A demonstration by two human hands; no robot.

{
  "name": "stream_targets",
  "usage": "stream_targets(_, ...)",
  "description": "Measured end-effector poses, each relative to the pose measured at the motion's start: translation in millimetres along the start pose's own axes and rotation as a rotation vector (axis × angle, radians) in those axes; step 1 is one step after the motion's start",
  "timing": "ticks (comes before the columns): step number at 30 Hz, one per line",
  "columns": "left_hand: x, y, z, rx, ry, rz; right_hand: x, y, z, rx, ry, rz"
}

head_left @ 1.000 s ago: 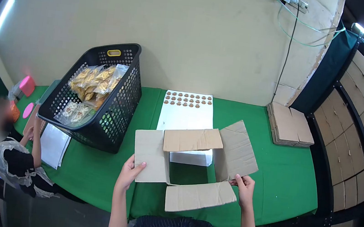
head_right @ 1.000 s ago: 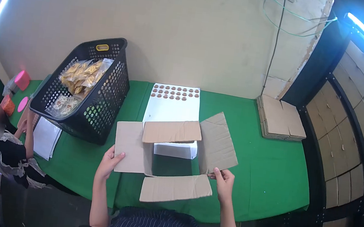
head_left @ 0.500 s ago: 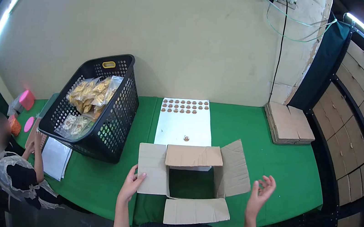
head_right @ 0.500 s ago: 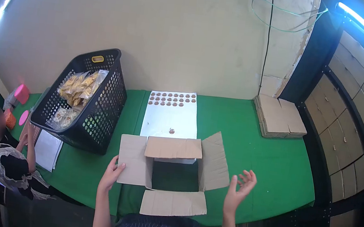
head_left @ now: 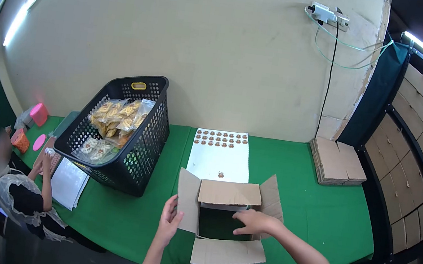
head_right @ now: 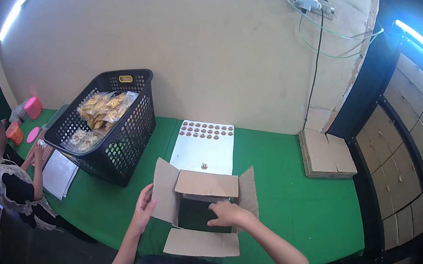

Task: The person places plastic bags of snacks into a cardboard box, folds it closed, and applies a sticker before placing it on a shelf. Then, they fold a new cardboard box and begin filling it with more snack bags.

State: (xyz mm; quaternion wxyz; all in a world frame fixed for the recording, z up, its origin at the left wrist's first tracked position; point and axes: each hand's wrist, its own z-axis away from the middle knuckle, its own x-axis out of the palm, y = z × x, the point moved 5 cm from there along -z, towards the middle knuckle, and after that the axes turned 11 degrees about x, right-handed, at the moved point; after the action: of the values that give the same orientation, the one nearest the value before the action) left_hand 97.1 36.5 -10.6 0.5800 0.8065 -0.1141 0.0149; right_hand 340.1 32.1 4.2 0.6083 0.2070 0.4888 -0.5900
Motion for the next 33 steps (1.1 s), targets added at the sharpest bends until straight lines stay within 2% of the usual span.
stream_targets(2, 13, 9, 2, 0.045, -0.003, -0.104, 16, -7, -19, 0.036, -0.248, 0.124)
stream_targets(5, 23, 8, 2, 0.07, -0.012, -0.113, -6, -17, -37, 0.016, -0.213, 0.195)
stream_targets(6, 23, 8, 3, 0.067, -0.023, -0.103, -19, -14, -42, 0.061, -0.227, 0.122)
stream_targets(10, 25, 8, 2, 0.071, -0.069, -0.072, -87, -9, -44, 0.094, 0.08, 0.148)
stream_targets(12, 27, 9, 4, 0.082, -0.092, -0.061, -106, -2, -46, 0.09, 0.243, 0.06)
stream_targets(15, 28, -12, 10, -0.128, -0.292, 0.222, -97, 37, -81, 0.077, 0.306, 0.05)
stream_targets(16, 29, -16, 14, -0.141, -0.315, 0.127, -95, 46, -88, 0.085, 0.309, 0.051)
stream_targets(18, 33, -25, 22, -0.158, -0.355, -0.062, -84, 65, -96, 0.166, 0.168, 0.008)
stream_targets(20, 26, -26, 27, 0.0, -0.519, -0.312, -70, 76, -98, 0.231, 0.086, 0.031)
stream_targets(22, 14, -26, 32, 0.154, -0.681, -0.562, -57, 93, -108, 0.204, 0.12, 0.041)
stream_targets(26, 19, -4, 33, 0.061, -0.778, -0.766, -42, 113, -121, 0.063, 0.206, -0.039)
stream_targets(27, 20, -7, 34, 0.108, -0.799, -0.822, -46, 111, -119, 0.025, 0.232, -0.071)
stream_targets(30, 22, -11, 28, 0.14, -0.755, -0.886, -63, 108, -112, 0.092, 0.362, -0.205)
stream_targets(31, 22, -16, 27, 0.231, -0.658, -0.949, -74, 101, -103, 0.062, 0.46, -0.285)
stream_targets(33, 22, -28, 21, 0.11, -0.472, -0.719, -94, 90, -80, -0.001, 0.652, -0.439)
